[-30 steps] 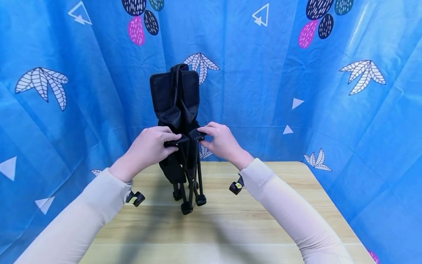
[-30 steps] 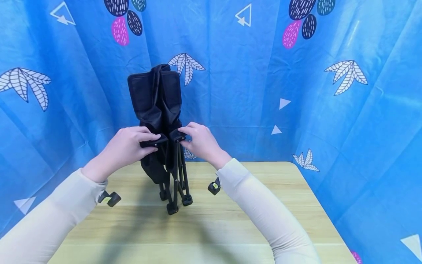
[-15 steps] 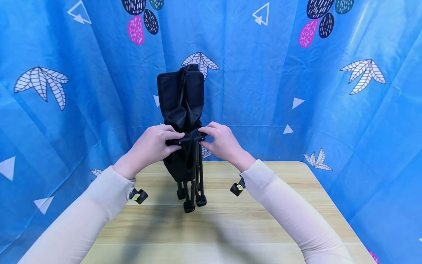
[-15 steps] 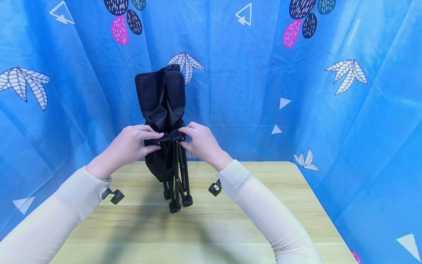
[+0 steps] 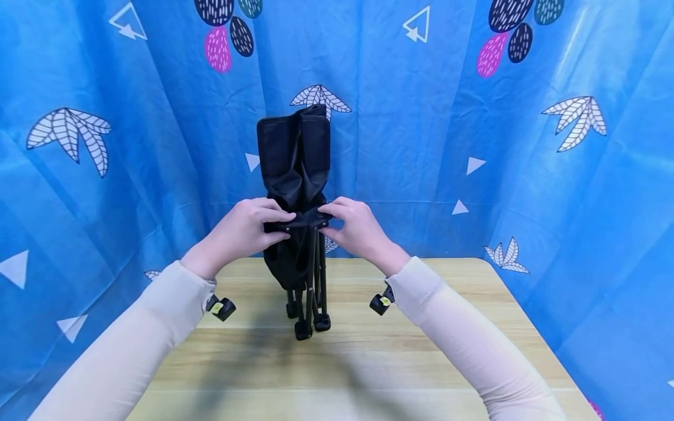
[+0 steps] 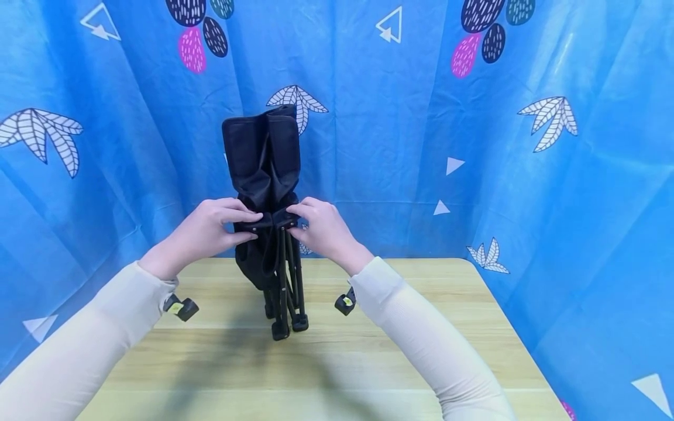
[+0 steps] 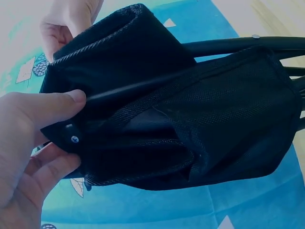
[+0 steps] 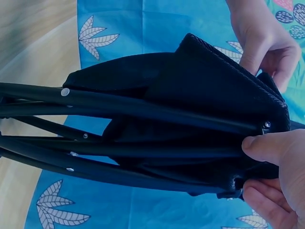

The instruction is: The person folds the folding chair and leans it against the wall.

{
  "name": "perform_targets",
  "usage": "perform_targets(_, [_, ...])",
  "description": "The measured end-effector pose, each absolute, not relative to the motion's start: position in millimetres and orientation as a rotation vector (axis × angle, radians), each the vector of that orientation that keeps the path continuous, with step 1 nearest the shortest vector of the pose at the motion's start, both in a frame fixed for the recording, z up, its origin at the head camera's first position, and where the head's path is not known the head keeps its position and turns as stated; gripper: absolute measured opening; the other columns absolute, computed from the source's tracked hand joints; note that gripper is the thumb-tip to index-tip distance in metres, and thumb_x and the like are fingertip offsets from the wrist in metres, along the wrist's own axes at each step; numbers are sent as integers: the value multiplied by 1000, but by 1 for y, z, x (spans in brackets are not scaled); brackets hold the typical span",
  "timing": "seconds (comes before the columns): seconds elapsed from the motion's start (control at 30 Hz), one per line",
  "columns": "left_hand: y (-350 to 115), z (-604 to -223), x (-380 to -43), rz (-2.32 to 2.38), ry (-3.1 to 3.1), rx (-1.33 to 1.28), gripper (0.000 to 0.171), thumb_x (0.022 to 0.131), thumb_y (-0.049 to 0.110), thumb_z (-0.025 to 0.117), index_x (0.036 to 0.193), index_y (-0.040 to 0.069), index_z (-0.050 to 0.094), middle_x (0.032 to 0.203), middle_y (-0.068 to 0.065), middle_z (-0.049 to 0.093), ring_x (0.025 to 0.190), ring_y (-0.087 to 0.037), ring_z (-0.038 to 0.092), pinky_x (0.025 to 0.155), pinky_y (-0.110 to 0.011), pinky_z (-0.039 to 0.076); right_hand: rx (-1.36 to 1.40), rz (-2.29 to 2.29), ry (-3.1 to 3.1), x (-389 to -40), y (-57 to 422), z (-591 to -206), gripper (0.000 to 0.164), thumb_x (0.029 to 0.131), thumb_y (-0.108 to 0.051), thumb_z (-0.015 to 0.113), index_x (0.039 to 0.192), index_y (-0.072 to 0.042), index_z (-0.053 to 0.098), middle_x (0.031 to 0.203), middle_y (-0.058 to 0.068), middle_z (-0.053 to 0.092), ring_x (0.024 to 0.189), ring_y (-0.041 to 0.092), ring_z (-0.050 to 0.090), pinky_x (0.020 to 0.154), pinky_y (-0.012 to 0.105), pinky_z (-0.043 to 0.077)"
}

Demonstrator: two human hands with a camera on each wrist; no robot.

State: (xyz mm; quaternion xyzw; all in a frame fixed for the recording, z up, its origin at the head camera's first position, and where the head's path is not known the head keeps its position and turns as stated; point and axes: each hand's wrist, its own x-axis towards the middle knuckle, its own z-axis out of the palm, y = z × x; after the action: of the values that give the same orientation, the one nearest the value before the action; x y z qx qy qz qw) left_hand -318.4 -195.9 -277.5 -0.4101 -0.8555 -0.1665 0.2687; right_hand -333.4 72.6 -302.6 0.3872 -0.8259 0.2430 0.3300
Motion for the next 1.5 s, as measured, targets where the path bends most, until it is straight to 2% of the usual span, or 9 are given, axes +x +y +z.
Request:
perform_targets(0.37, [-196, -274, -326, -593, -2362, -1158, 39, 83, 2, 93, 121, 7, 84, 106, -7, 80, 85, -20, 69, 70, -32, 60, 1044, 686, -2134, -335, 75, -303, 31, 88, -10, 92, 115, 0, 82, 104, 13, 79, 89, 30, 75, 84, 40, 65])
perform_targets(0.7, [-196, -274, -333, -718, -2366, -1175, 38, 82, 0, 93, 119, 6, 84, 105, -8, 79, 87, -20, 68, 68, -27, 57, 1036, 650, -2099, -332, 78, -306, 30, 88, -10, 92, 115, -1, 82, 102, 13, 78, 87, 28, 75, 83, 41, 64])
perform_targets(0.93, [-196, -277, -340, -796, -2383, -1162, 39, 82, -2, 93, 119, 7, 84, 107, -7, 80, 91, -20, 71, 77, -24, 59, 1006, 641, -2085, -328, 80, -309, 32, 86, -9, 93, 115, -1, 83, 100, 13, 76, 86, 30, 74, 81, 42, 64])
perform_targets(1.03, [-196, -279, -341, -831, -2391, -1138, 40, 83, -3, 92, 120, 8, 84, 108, -7, 79, 94, -22, 71, 80, -29, 60, 995, 636, -2090, -327, 80, -310, 32, 86, -10, 93, 116, -1, 83, 100, 12, 76, 87, 30, 74, 80, 41, 63])
perform_targets(1.23, [-194, -285, -340, -809, -2365, -1109, 40, 85, -2, 90, 123, 7, 83, 114, -11, 78, 103, -29, 71, 96, -51, 62, 967, 670, -2055, -328, 82, -314, 36, 85, -10, 95, 117, -1, 82, 103, 13, 76, 91, 29, 75, 83, 42, 64])
perform_targets(1.4, [-198, -291, -338, -757, -2335, -1102, 41, 84, 0, 92, 123, 7, 82, 117, -12, 78, 106, -32, 71, 96, -53, 58, 966, 710, -2037, -330, 82, -318, 37, 85, -10, 94, 119, -1, 82, 109, 14, 78, 98, 30, 77, 90, 43, 65])
perform_targets(1.5, [-201, -293, -336, -744, -2337, -1100, 45, 83, 2, 94, 126, 6, 81, 120, -13, 78, 110, -34, 72, 101, -57, 55, 966, 722, -2041, -330, 83, -320, 37, 86, -11, 94, 120, -2, 81, 113, 14, 79, 102, 31, 77, 94, 44, 64])
